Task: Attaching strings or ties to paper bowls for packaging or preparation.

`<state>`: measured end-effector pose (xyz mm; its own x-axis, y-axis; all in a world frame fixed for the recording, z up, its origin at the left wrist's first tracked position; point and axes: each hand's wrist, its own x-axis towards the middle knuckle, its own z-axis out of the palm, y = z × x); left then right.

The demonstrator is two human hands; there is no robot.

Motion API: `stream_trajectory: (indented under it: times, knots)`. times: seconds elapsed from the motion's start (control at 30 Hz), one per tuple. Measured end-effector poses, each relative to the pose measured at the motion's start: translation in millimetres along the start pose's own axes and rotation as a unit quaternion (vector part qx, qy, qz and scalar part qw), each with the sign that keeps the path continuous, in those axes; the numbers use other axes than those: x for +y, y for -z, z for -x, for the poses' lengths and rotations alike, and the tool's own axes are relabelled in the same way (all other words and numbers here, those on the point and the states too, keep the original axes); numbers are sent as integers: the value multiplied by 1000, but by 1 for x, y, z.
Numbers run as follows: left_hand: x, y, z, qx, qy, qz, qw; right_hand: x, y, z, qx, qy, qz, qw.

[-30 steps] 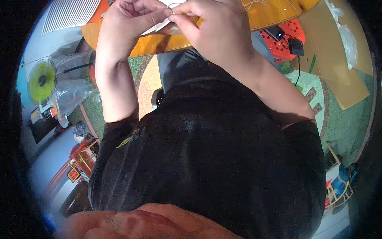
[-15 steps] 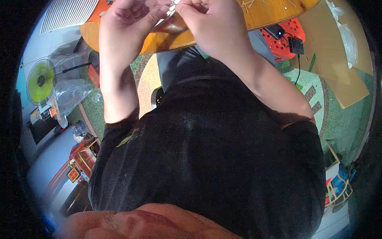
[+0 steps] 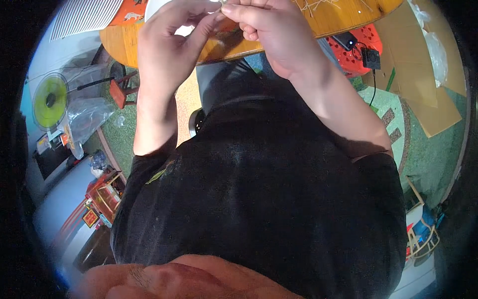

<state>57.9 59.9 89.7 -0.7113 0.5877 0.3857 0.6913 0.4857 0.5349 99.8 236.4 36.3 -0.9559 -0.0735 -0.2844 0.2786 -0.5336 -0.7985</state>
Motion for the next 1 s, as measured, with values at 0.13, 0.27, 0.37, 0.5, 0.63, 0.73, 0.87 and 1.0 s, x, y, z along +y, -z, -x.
stream_trajectory:
  times: [0.13, 0.27, 0.37, 0.5, 0.63, 0.73, 0.87, 1.0]
  knots:
    - [1, -1, 0, 16, -3, -13, 1000, -2, -4, 2, 15, -3, 23, 1000]
    - [6, -2, 1, 14, 55, 27, 998, 0, 2, 1, -12, 35, 63, 997]
    - [6, -1, -3, 8, 61, 28, 998, 12, -1, -2, 28, 237, 141, 961]
    - [6, -2, -1, 8, 72, 27, 997, -3, -3, 2, 89, 339, 392, 851]
    - [9, -2, -4, 4, 82, 40, 996, 12, 13, -29, 48, 556, 343, 756]
    - [7, -1, 0, 11, 85, 38, 996, -5, 8, -14, 38, 580, 358, 731]
    - [6, 1, 2, 10, 47, 9, 999, 9, 14, -44, 8, 662, 263, 701]
    - [7, 0, 3, 11, 78, 17, 997, 8, 12, -31, -21, 651, 277, 706]
